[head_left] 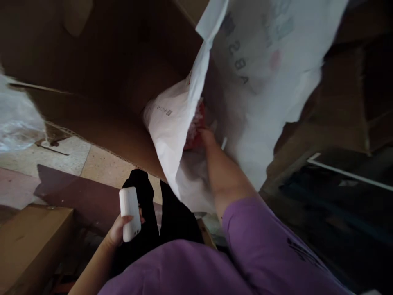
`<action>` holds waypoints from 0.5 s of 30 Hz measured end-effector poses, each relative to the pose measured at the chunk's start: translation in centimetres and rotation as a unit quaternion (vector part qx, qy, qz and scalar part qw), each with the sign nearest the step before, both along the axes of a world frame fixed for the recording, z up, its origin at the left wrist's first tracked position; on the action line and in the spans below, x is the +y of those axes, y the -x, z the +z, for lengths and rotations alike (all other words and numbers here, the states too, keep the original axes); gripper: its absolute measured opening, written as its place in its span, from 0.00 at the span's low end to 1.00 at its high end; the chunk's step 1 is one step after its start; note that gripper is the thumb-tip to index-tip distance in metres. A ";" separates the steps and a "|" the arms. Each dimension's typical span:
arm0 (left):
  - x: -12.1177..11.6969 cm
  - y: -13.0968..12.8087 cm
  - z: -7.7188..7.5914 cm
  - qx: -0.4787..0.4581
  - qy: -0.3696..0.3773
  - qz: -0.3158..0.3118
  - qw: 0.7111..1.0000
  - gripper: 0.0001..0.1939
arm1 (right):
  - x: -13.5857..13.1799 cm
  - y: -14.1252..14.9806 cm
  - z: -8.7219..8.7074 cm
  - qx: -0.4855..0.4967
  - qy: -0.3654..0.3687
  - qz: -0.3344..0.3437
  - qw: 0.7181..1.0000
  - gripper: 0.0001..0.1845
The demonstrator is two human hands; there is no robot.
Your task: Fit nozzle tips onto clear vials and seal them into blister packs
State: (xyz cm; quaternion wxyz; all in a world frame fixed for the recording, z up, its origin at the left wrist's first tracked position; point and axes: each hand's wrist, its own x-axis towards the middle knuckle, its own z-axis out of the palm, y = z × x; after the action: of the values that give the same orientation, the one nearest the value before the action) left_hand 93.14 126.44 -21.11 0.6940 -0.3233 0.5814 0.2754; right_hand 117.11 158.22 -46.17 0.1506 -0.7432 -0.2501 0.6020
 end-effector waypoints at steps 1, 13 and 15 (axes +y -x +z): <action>0.0 0.1 0.3 0.006 -0.004 0.003 1.000 0.36 | -0.2 -0.1 1.1 -0.001 0.014 -0.007 1.000 0.16; -0.3 2.0 4.3 0.072 -0.050 0.034 0.996 0.18 | -2.1 0.5 14.6 -0.008 -0.020 -0.066 0.998 0.19; -0.5 1.9 4.9 0.071 -0.057 0.046 0.995 0.16 | -2.1 0.4 15.9 -0.015 -0.031 -0.060 0.998 0.19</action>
State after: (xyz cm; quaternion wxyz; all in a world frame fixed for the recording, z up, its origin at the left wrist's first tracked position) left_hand 91.20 125.98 -16.23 0.6545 -0.2896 0.5971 0.3621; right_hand 116.69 156.10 -30.23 0.2062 -0.7605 -0.2257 0.5728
